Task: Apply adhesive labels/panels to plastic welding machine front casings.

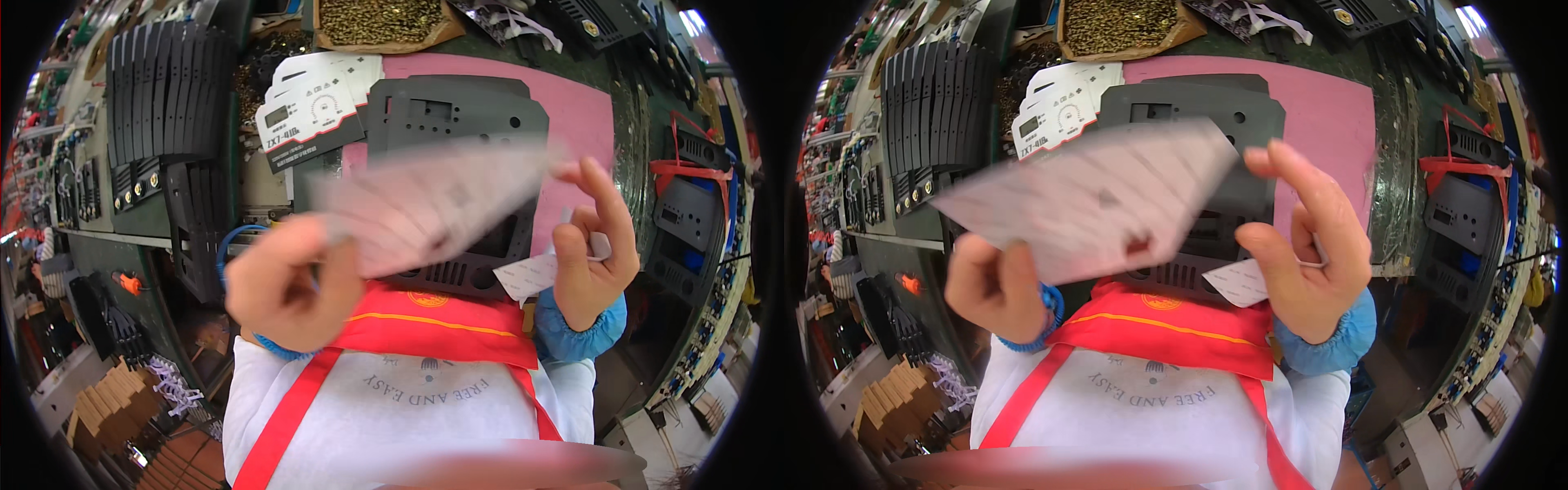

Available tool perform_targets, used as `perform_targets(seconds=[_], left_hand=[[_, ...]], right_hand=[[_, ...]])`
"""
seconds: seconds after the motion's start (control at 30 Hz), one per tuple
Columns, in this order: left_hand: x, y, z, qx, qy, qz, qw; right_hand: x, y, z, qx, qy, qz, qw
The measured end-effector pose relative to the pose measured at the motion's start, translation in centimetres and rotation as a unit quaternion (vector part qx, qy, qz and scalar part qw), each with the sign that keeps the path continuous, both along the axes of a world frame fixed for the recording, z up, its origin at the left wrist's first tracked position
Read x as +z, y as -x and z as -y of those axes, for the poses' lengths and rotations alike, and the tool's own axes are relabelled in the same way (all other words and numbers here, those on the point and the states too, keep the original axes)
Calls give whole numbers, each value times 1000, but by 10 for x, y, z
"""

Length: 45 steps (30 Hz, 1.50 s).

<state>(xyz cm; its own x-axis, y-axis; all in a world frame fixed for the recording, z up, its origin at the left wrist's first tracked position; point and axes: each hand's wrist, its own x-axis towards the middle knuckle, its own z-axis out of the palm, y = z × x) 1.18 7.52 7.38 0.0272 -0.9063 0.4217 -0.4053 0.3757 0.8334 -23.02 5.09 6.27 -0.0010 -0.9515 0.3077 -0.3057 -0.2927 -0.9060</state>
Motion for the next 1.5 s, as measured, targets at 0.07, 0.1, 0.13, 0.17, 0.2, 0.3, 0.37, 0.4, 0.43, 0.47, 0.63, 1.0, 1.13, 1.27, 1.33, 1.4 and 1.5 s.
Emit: perform_targets(seconds=[0.07, 0.1, 0.13, 0.17, 0.2, 0.3, 0.37, 0.4, 0.43, 0.47, 0.63, 1.0, 1.13, 1.27, 1.33, 1.4, 1.5], left_hand=[[-11, 11, -3, -156, -72, -87, 981], [-15, 14, -2, -222, -146, -204, 942], [-18, 18, 1, -281, -218, -315, 880], [-15, 28, 6, -319, -304, -439, 783], [-13, 38, 13, -348, -383, -549, 657], [-8, 51, 21, -366, -436, -580, 582], [-8, 53, 20, -340, -426, -577, 608], [-7, 54, 19, -341, -427, -576, 608], [-6, 54, 19, -330, -431, -569, 617], [-5, 54, 18, -319, -435, -562, 627], [-53, 40, -10, -396, -288, -452, 746], [-20, 52, 7, -353, -382, -460, 720], [-12, 53, 21, -221, -342, -478, 778], [-16, 68, 19, -106, -222, -410, 878], [-22, 47, 22, -295, -214, -155, 918], [-27, 46, 23, -350, -197, -194, 895], [-31, 46, 21, -239, -170, -469, 833]], right_hand=[[4, -8, 1, -47, -13, -14, 999], [-6, -6, 1, -44, 23, -10, 999], [-3, -7, -1, -46, 24, -9, 999], [2, -9, -3, -36, -5, 6, 999], [2, -12, -6, -30, -37, 20, 999], [-12, -26, 5, 8, 128, 7, 992], [-9, -20, 8, 49, 161, -123, 978], [-8, -18, 8, 89, 191, -250, 945], [-13, -16, 5, 89, 207, -312, 923], [-12, -16, 5, 87, 207, -311, 923], [-2, -32, 2, 2, -12, -21, 1000], [-9, -23, 10, 2, 89, -21, 996], [-3, -22, -2, 162, 176, -81, 968], [-15, -12, 12, 70, 179, 75, 979], [-17, -17, 13, 56, 99, 186, 976], [-8, -13, 11, 94, -92, 463, 877], [-18, 27, 19, 115, -15, 514, 850]])
